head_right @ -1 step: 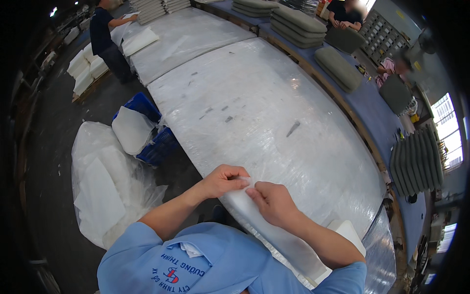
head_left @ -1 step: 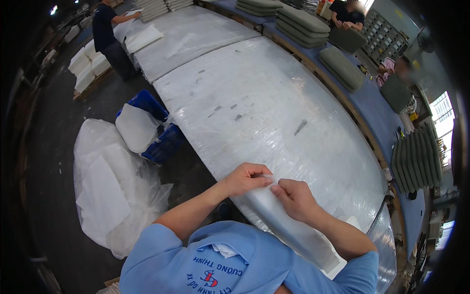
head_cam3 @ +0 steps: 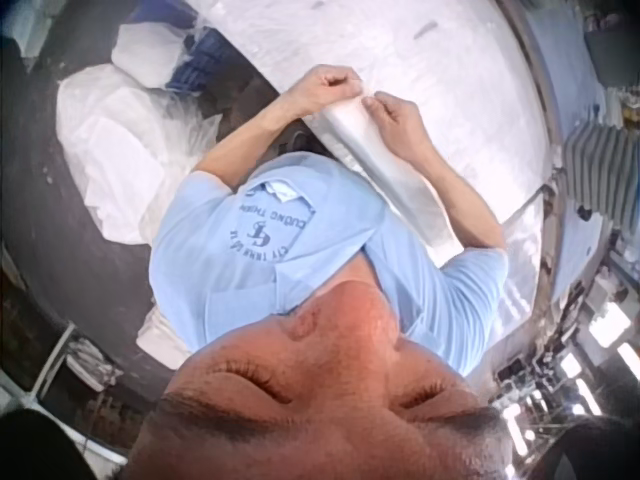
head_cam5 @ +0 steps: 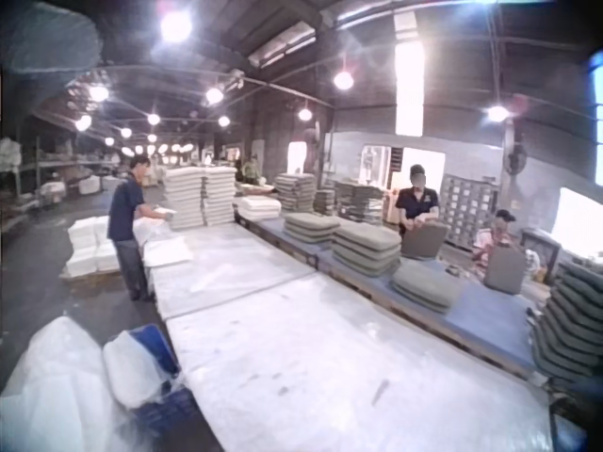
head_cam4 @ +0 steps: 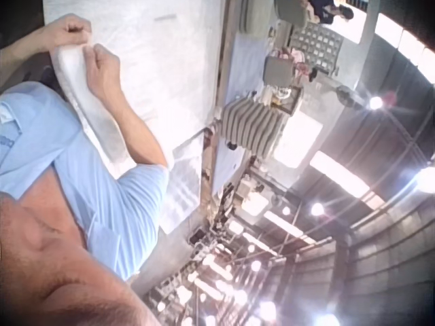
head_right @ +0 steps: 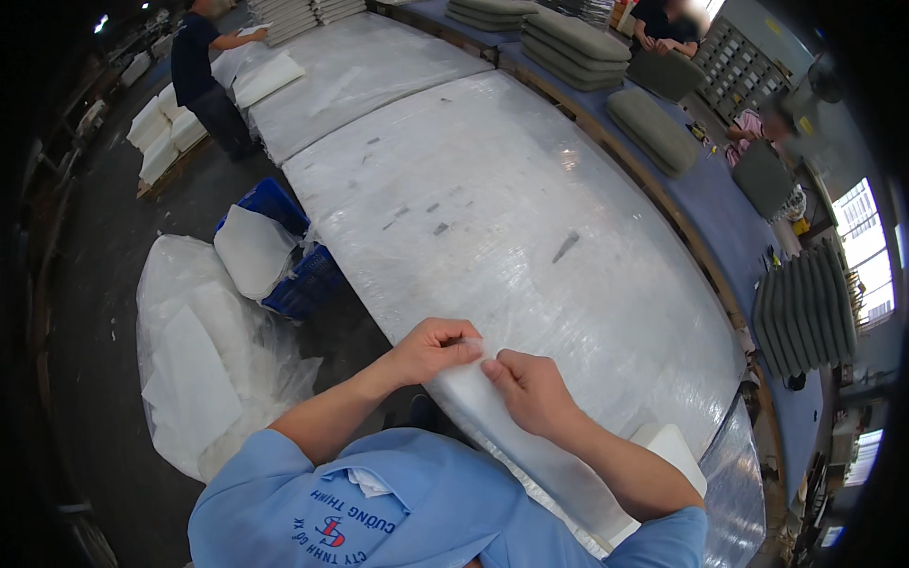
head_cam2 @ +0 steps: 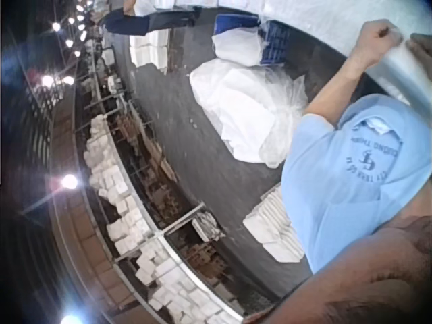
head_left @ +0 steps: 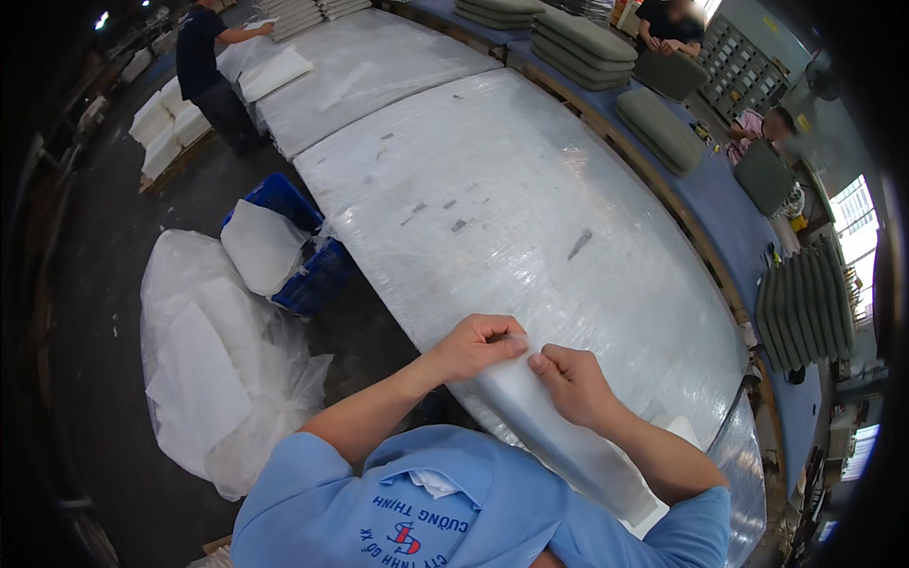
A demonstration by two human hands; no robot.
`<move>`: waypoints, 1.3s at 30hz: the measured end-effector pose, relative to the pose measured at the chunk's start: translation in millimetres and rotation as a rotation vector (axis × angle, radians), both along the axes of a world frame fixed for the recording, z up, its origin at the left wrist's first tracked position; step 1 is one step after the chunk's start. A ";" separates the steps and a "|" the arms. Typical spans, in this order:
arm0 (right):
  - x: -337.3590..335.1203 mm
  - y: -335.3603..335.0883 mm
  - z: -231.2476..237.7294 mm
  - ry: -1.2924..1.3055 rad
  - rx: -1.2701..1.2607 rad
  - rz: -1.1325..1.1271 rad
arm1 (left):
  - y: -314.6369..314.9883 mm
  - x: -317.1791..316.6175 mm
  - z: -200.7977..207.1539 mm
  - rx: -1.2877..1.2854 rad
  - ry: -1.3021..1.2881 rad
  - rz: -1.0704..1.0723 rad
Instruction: The person repeatedly picks white foam pads and inserts them into light-colored fabric covers. They smooth the foam, align edges, and place the covered pads onto a stack on the table. The process is repeated multiple times with consistent hand motions.
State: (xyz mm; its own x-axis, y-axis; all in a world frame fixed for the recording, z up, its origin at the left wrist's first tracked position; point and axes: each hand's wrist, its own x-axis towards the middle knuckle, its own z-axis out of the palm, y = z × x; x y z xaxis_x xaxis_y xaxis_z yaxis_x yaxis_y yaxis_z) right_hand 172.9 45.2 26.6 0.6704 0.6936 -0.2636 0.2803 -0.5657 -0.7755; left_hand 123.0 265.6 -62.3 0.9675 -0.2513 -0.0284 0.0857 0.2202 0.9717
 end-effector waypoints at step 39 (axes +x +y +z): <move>14.5 18.7 -53.1 0.315 -0.020 -0.019 | -47.0 -66.8 56.6 1.090 -0.399 0.268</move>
